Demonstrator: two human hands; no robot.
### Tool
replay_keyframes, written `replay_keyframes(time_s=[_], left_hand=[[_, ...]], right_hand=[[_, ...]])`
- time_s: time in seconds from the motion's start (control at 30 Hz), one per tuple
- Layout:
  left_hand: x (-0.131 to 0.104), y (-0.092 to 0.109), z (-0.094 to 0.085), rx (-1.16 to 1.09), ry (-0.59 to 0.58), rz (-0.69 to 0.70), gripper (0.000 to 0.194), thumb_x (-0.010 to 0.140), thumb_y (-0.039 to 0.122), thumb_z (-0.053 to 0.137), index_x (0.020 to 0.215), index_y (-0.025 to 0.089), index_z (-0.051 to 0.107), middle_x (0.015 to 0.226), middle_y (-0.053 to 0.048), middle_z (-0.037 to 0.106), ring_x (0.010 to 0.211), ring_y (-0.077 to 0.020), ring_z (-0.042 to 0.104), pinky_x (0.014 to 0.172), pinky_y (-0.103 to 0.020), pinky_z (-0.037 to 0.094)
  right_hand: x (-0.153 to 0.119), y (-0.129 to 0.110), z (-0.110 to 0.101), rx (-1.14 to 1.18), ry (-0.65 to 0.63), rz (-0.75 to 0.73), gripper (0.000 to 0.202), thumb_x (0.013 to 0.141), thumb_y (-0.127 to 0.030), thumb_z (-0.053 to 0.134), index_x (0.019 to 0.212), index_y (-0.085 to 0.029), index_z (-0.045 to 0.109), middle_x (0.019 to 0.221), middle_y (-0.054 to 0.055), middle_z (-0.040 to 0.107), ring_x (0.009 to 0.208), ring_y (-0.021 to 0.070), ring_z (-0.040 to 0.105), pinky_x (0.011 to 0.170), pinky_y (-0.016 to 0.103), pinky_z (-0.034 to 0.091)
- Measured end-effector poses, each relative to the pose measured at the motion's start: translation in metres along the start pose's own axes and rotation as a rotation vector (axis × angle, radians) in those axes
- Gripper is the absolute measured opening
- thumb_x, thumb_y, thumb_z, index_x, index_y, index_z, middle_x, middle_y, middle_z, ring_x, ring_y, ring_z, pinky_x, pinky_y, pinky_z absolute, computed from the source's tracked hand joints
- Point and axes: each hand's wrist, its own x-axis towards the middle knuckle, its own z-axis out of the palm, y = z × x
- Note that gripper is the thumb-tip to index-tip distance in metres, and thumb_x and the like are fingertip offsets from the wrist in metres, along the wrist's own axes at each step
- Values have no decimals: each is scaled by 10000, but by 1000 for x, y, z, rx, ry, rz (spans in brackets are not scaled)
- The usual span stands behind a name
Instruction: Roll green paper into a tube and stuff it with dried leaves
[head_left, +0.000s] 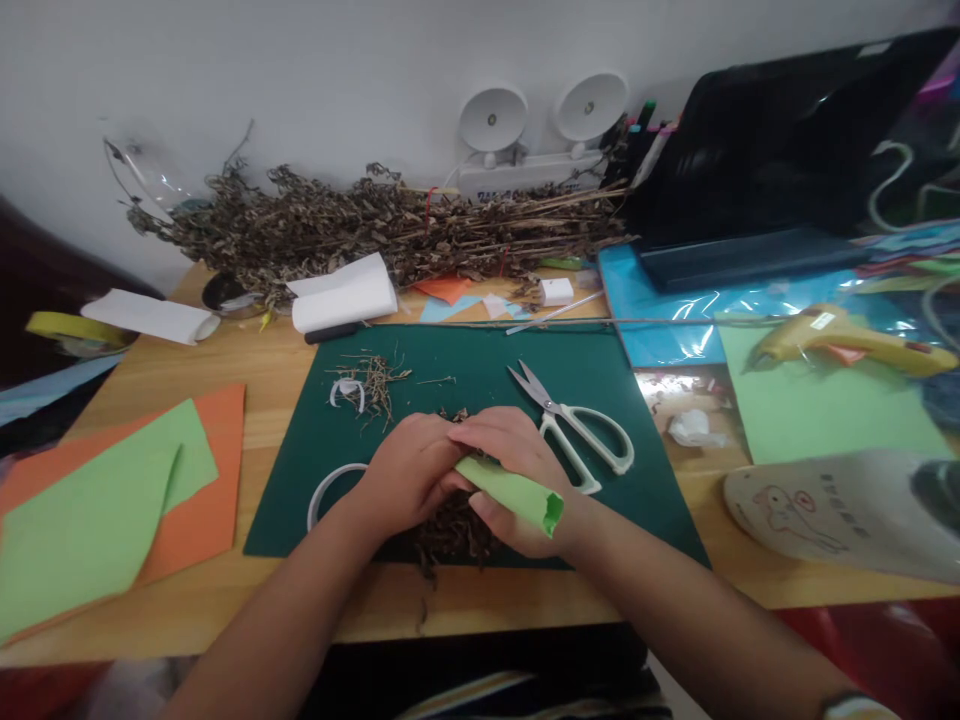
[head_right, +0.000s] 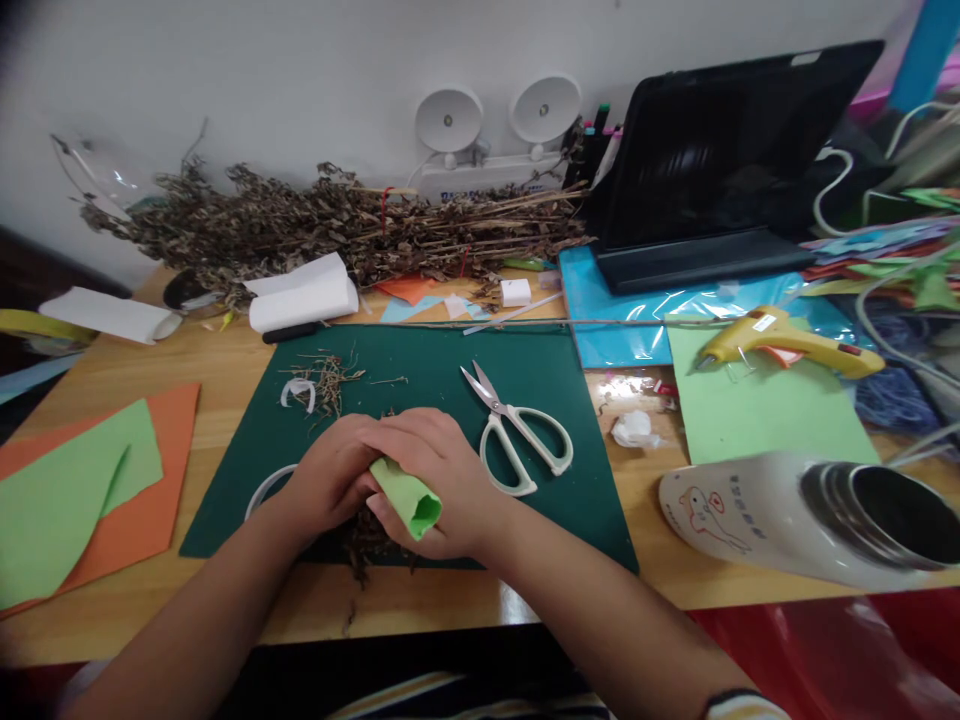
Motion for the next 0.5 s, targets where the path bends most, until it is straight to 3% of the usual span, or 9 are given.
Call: replay_keyframes(time_s=[0.17,0.3,0.4,0.5], left_hand=[[1,9,1,-59,-10,21,336,864,407,261,917,151,472,826,-100,618,753,-191,560,653,-294,424],[-1,8,-1,-165,20,32,132,829,242,383,903,182,474,785,-62,615,722,-163,561,630,-267,434],[-6,-4,-5,-254,174,-64,127,760,172,504,882,204,485,775,-45,575,731,-156,535,637,-279,437],[-13,-19,-8,-381,434,-171,122,762,325,529,760,206,503,661,-18,503,632,-143,500,570,-285,425]], right_hand=[[2,0,0,-44,-106,-55,453,773,-321,438,1191,-161,367,1121,110,522,1071,201,449,936,399,344],[4,4,-12,-184,-266,-6,568,817,-512,297,1283,-189,261,1331,131,333,1245,271,256,1001,505,197],[6,14,-23,-291,-232,178,664,809,-599,184,1325,-182,205,1376,149,249,1271,306,189,984,556,172],[8,23,-24,-426,-238,306,603,806,-574,289,1251,-176,376,1329,157,334,1229,330,260,949,555,232]])
